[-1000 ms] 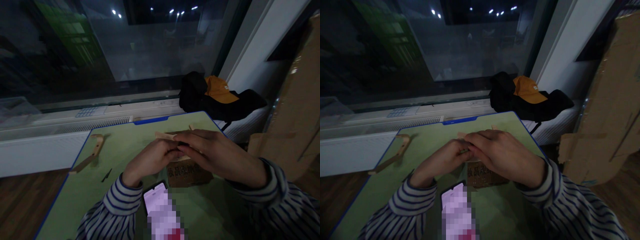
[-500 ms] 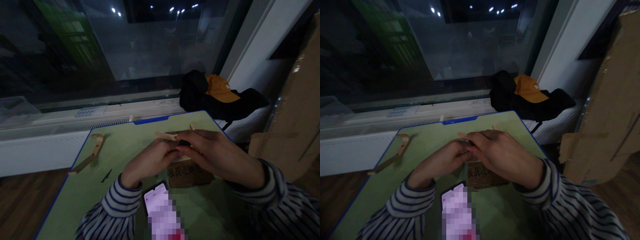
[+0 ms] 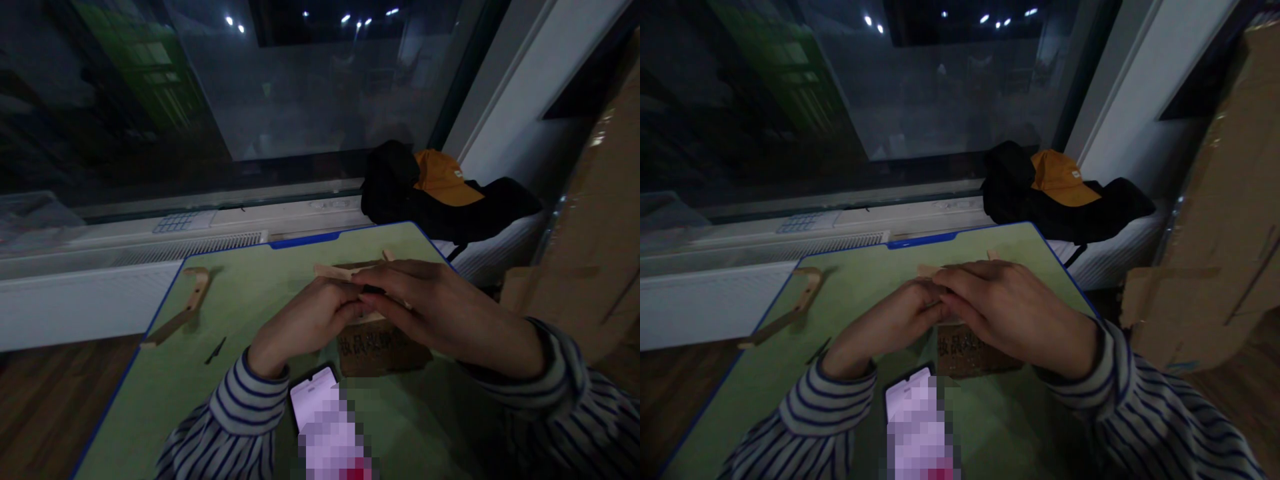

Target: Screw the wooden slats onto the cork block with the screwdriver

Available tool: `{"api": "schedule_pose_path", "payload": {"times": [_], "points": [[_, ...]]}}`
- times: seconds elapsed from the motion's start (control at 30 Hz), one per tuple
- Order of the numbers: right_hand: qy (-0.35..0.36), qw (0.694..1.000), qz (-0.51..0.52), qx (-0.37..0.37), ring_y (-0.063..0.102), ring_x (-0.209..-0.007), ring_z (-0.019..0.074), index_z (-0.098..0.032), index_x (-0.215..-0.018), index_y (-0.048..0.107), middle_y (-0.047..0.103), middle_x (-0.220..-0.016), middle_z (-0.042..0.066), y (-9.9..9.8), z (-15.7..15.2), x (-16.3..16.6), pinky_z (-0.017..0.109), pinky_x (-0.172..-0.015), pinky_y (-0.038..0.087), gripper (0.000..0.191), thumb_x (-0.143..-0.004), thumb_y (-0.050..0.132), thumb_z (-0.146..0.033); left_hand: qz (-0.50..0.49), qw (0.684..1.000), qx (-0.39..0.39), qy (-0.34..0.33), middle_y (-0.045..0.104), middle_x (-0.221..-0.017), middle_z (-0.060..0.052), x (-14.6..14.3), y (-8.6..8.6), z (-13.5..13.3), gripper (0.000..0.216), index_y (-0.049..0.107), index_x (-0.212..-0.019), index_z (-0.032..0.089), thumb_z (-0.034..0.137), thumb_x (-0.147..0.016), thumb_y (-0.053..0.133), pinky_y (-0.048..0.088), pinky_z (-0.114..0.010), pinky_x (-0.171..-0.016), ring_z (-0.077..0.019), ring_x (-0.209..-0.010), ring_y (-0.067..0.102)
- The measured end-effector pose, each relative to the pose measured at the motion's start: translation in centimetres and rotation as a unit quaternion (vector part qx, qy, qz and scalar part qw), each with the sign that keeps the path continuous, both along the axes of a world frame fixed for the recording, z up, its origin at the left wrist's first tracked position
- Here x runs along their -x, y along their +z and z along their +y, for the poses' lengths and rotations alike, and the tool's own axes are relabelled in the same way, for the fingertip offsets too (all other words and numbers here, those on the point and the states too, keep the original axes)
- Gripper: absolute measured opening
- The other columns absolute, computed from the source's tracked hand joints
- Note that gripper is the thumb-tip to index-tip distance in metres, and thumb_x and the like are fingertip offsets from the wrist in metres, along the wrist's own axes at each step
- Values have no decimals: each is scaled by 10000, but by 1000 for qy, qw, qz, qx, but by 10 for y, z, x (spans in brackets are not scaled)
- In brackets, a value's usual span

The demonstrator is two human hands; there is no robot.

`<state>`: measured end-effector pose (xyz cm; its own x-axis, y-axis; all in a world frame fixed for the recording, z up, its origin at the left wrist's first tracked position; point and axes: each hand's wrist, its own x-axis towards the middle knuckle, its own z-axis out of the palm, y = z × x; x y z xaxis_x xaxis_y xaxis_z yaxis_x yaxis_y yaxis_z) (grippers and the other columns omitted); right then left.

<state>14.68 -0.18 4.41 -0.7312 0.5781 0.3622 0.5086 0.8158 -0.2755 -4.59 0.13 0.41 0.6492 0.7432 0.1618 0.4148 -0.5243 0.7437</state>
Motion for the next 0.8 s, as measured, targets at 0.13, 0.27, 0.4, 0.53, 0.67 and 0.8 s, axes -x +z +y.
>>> {"api": "schedule_pose_path", "payload": {"times": [0.13, 0.27, 0.4, 0.53, 0.67, 0.8], "points": [[-30, 1000, -7, -7, 637, -953, 177, -190, -1138, 556, 678, -1058, 57, -1, -1, 1, 309, -814, 498, 231, -930, 483, -259, 19, 1000, -3, -1, 692, -1066, -75, 0, 0, 0, 252, 658, -1027, 157, 211, -945, 427, 491, -313, -847, -176, -960, 631], [-38, 999, -10, 1, 628, -993, 190, -200, -1189, 532, 669, -1102, 64, 1, -2, 2, 334, -844, 496, 272, -921, 495, -229, 28, 1000, 9, 3, 687, -1076, -76, -1, 2, -1, 260, 654, -1028, 153, 200, -945, 412, 488, -317, -851, -179, -970, 625], [-44, 999, -7, -6, 639, -959, 185, -214, -1236, 507, 678, -1073, 62, 1, -2, 3, 329, -817, 503, 319, -917, 502, -226, 9, 1000, 24, 16, 701, -1028, -45, -4, 6, -2, 196, 673, -974, 169, 213, -917, 490, 484, -299, -839, -169, -931, 632], [-51, 999, -7, -11, 640, -929, 176, -219, -1231, 512, 679, -1040, 52, 0, -3, 2, 317, -805, 501, 306, -927, 486, -243, -12, 999, 27, 31, 721, -959, -7, -4, 5, -2, 151, 682, -966, 194, 211, -887, 555, 485, -270, -778, -157, -871, 650], [-37, 999, -9, -11, 618, -975, 172, -189, -1289, 473, 648, -1117, 72, 2, -3, 1, 307, -843, 491, 366, -929, 479, -253, -2, 999, 13, 34, 716, -992, -30, -2, 1, 0, 175, 678, -975, 175, 190, -903, 520, 485, -281, -806, -164, -909, 649], [-14, 1000, -4, 2, 591, -1045, 149, -208, -1305, 474, 623, -1199, 50, 5, -3, 0, 299, -908, 468, 365, -942, 438, -212, -6, 1000, 13, 23, 690, -1112, -49, -1, 2, 0, 213, 657, -1065, 182, 224, -913, 513, 485, -286, -836, -159, -940, 647]]}}
